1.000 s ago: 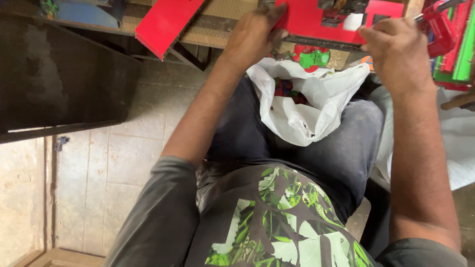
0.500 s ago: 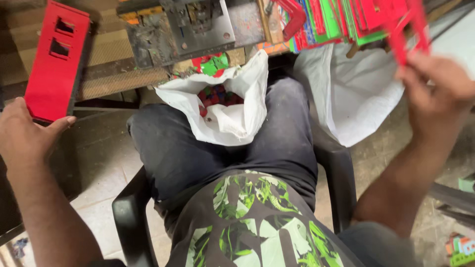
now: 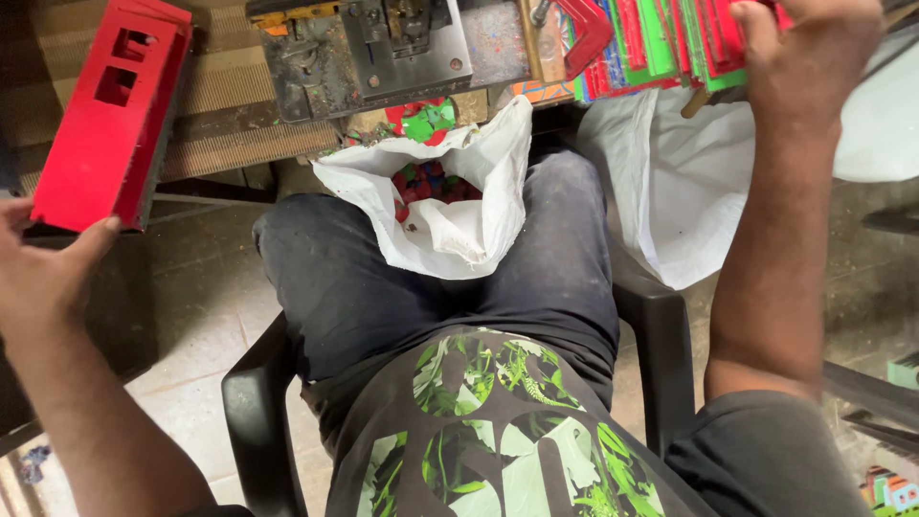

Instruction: The person repeatedly places red, green, and blue rectangular cardstock pieces into a manual die-cutting press, pulls the lever to cut out shapes, and removes the cutouts. The person works one piece at a time, alternating colors, and collects the cutouts in a white sack on their lap.

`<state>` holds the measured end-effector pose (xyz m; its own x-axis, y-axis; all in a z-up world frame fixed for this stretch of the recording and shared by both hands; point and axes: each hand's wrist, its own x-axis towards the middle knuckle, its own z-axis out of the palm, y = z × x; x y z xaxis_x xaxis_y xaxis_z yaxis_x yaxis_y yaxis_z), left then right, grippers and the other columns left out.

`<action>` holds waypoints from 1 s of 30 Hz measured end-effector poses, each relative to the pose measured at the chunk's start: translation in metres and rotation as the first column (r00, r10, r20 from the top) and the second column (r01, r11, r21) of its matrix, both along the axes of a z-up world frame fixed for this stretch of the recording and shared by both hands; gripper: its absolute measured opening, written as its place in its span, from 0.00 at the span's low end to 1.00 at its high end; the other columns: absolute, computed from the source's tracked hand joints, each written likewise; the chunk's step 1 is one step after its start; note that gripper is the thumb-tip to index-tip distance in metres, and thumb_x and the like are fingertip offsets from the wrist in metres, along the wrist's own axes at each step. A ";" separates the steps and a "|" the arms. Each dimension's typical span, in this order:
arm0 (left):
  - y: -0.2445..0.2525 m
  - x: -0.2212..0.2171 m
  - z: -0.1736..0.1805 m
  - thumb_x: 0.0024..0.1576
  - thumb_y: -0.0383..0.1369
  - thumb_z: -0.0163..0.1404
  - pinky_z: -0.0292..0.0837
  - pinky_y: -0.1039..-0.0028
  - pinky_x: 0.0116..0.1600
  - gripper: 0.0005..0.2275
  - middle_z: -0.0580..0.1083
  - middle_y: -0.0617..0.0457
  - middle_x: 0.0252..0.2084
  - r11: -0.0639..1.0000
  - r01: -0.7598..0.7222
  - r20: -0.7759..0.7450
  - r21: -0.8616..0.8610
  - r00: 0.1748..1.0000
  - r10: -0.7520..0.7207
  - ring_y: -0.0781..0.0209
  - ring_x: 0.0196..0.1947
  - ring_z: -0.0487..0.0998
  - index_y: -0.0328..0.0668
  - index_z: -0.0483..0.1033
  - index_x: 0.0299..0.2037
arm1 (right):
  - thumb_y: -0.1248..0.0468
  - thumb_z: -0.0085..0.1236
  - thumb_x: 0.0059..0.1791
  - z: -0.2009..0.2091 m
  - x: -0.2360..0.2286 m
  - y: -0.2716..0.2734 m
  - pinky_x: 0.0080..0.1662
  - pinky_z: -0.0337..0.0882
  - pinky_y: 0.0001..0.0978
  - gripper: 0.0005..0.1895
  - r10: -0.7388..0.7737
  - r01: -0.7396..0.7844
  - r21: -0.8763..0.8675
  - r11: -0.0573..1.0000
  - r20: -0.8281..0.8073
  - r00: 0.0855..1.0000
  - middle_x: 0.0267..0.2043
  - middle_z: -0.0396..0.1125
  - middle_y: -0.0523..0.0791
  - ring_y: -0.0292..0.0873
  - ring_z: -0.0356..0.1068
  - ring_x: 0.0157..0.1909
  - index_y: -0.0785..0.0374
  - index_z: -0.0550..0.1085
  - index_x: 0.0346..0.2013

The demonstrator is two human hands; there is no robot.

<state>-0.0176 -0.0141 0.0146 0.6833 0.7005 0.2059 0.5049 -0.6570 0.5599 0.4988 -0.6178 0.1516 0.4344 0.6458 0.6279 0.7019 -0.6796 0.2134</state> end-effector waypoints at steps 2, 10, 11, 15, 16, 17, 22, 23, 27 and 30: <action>-0.021 -0.019 0.022 0.56 0.32 0.69 0.71 0.61 0.70 0.23 0.75 0.44 0.57 0.987 0.046 0.103 -0.155 0.994 -0.030 0.53 0.59 0.76 0.32 0.71 0.56 | 0.66 0.74 0.46 0.008 -0.019 0.005 0.41 0.68 0.39 0.14 0.004 -0.004 -0.008 1.000 -0.036 0.999 0.35 0.69 0.49 0.50 0.70 0.40 0.67 0.74 0.36; -0.144 0.033 0.117 0.47 0.38 0.73 0.78 0.62 0.58 0.28 0.76 0.46 0.52 0.917 0.396 0.205 -0.050 0.903 -0.378 0.52 0.51 0.80 0.34 0.70 0.50 | 0.65 0.79 0.45 0.008 -0.170 0.091 0.47 0.73 0.40 0.24 0.456 -0.373 0.263 0.890 -0.471 0.755 0.47 0.70 0.50 0.50 0.72 0.46 0.64 0.80 0.54; -0.154 0.055 0.117 0.42 0.37 0.73 0.78 0.60 0.53 0.29 0.76 0.43 0.46 0.901 0.431 0.135 0.046 0.891 -0.434 0.48 0.46 0.79 0.31 0.71 0.49 | 0.64 0.79 0.46 0.006 -0.178 0.103 0.47 0.73 0.41 0.24 0.472 -0.383 0.277 0.881 -0.487 0.735 0.47 0.70 0.50 0.51 0.71 0.45 0.63 0.79 0.55; -0.163 0.135 0.108 0.43 0.38 0.75 0.76 0.59 0.50 0.29 0.74 0.46 0.38 0.784 0.606 0.100 0.133 0.779 -0.619 0.46 0.40 0.77 0.34 0.69 0.46 | 0.66 0.76 0.47 -0.002 -0.174 0.114 0.46 0.72 0.41 0.22 0.398 -0.358 0.179 0.916 -0.499 0.770 0.45 0.69 0.48 0.49 0.71 0.45 0.62 0.80 0.54; -0.165 0.152 0.102 0.44 0.38 0.75 0.76 0.59 0.50 0.30 0.74 0.47 0.39 0.766 0.632 0.128 0.119 0.755 -0.643 0.47 0.40 0.77 0.33 0.68 0.47 | 0.67 0.75 0.48 -0.005 -0.168 0.112 0.47 0.72 0.41 0.20 0.384 -0.343 0.175 0.923 -0.488 0.784 0.45 0.69 0.47 0.48 0.71 0.46 0.62 0.80 0.54; -0.166 0.164 0.097 0.45 0.38 0.75 0.76 0.59 0.50 0.31 0.73 0.47 0.39 0.748 0.656 0.154 0.103 0.732 -0.664 0.47 0.40 0.77 0.32 0.68 0.49 | 0.68 0.75 0.50 -0.010 -0.162 0.111 0.47 0.72 0.41 0.17 0.370 -0.329 0.172 0.929 -0.480 0.795 0.46 0.69 0.46 0.48 0.71 0.47 0.61 0.80 0.53; -0.163 0.200 0.079 0.42 0.35 0.74 0.77 0.57 0.54 0.32 0.74 0.46 0.41 0.713 0.692 0.209 0.112 0.686 -0.697 0.47 0.43 0.78 0.31 0.67 0.50 | 0.67 0.74 0.50 -0.031 -0.139 0.110 0.45 0.72 0.40 0.15 0.375 -0.354 0.131 0.926 -0.413 0.830 0.46 0.68 0.45 0.48 0.70 0.46 0.61 0.80 0.50; -0.162 0.202 0.075 0.42 0.35 0.74 0.76 0.57 0.55 0.32 0.74 0.46 0.40 0.714 0.693 0.207 0.098 0.688 -0.696 0.47 0.43 0.78 0.31 0.67 0.50 | 0.68 0.74 0.50 -0.034 -0.138 0.110 0.45 0.72 0.39 0.15 0.376 -0.354 0.132 0.926 -0.406 0.833 0.46 0.68 0.45 0.48 0.69 0.46 0.61 0.80 0.50; -0.158 0.197 0.067 0.42 0.34 0.74 0.76 0.57 0.56 0.30 0.75 0.43 0.47 0.715 0.689 0.205 0.117 0.688 -0.696 0.45 0.47 0.78 0.34 0.64 0.45 | 0.68 0.73 0.50 -0.043 -0.140 0.116 0.45 0.72 0.39 0.14 0.386 -0.368 0.123 0.922 -0.372 0.844 0.47 0.68 0.44 0.48 0.70 0.46 0.61 0.80 0.49; -0.156 0.200 0.067 0.42 0.33 0.75 0.75 0.57 0.54 0.30 0.75 0.44 0.44 0.724 0.681 0.206 0.112 0.696 -0.687 0.43 0.49 0.78 0.34 0.64 0.45 | 0.68 0.72 0.50 -0.043 -0.141 0.119 0.44 0.72 0.38 0.12 0.361 -0.352 0.092 0.932 -0.357 0.862 0.47 0.69 0.44 0.48 0.70 0.45 0.61 0.79 0.47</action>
<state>0.1820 -0.1701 0.0811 0.9062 0.0502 0.4199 -0.2226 -0.7876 0.5746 0.3579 -0.4987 0.1088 0.3765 0.7876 0.4878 0.9220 -0.3700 -0.1143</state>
